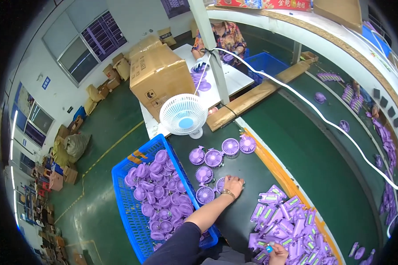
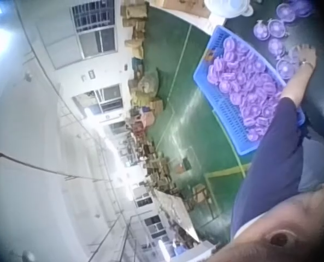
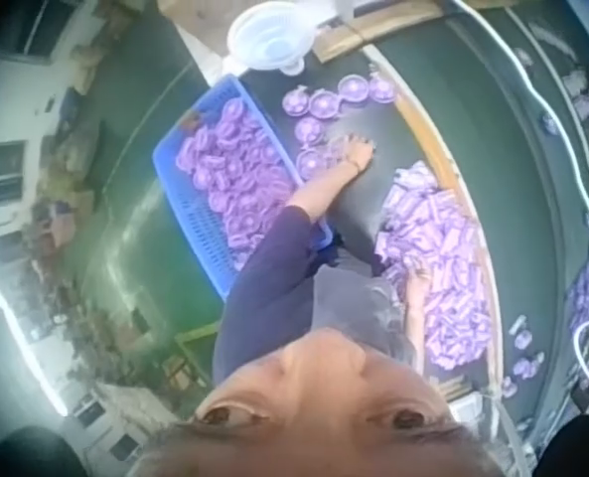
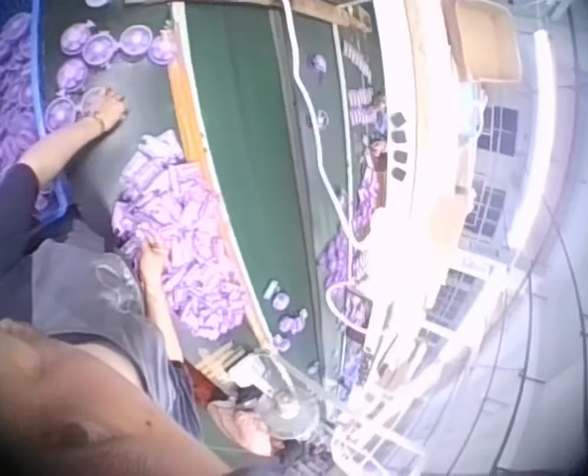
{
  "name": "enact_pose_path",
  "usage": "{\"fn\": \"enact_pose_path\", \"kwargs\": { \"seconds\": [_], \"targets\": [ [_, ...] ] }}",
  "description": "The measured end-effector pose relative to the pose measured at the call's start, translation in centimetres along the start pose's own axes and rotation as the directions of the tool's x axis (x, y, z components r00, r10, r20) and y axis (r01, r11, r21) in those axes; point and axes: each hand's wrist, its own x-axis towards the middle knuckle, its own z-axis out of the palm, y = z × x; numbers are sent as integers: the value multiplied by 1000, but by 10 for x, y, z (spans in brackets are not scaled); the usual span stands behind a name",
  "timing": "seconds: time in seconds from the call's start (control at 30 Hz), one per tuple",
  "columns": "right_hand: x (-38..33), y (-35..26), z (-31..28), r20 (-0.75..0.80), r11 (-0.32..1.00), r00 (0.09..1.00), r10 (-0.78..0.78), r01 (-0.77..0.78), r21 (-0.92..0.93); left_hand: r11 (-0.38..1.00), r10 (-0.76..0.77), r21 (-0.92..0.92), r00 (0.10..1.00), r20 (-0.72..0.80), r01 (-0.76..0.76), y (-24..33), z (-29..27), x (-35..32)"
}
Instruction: The person assembles portable electric fans by connecting motor and circuit components, fitting them into fan housings and handles by hand, and placing the units onto the conveyor belt.
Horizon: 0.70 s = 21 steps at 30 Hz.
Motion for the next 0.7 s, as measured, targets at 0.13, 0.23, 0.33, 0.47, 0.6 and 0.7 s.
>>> {"fn": "enact_pose_path", "kwargs": {
  "seconds": [0.13, 0.23, 0.33, 0.47, 0.6, 0.7],
  "targets": [
    [-1, -1, 1, -81, 998, 995, -56, 55, -14, 974, 193, -116, 981, -34, -196, -2, -4, 8],
    [-15, -21, 6, -125, 959, 981, -151, 115, -260, 883, 169, -392, 953, -251, -260, 5, -31, -9],
    [-17, -16, 1, -83, 831, 943, -323, 241, -501, 440, -28, -888, 986, -163, -134, 10, -35, -24],
    [-8, -18, -2, -216, 767, 798, -562, 406, -496, -205, 66, -971, 992, 108, 119, 47, -69, -34],
    [-20, -79, 6, -169, 955, 940, -297, 288, -75, -152, 185, -988, 982, -34, -5, 77, -138, -61],
    [-26, -118, 17, -8, 893, 955, -295, 279, 353, -358, 346, -933, 932, -109, 23, 101, -190, -81]
  ]
}}
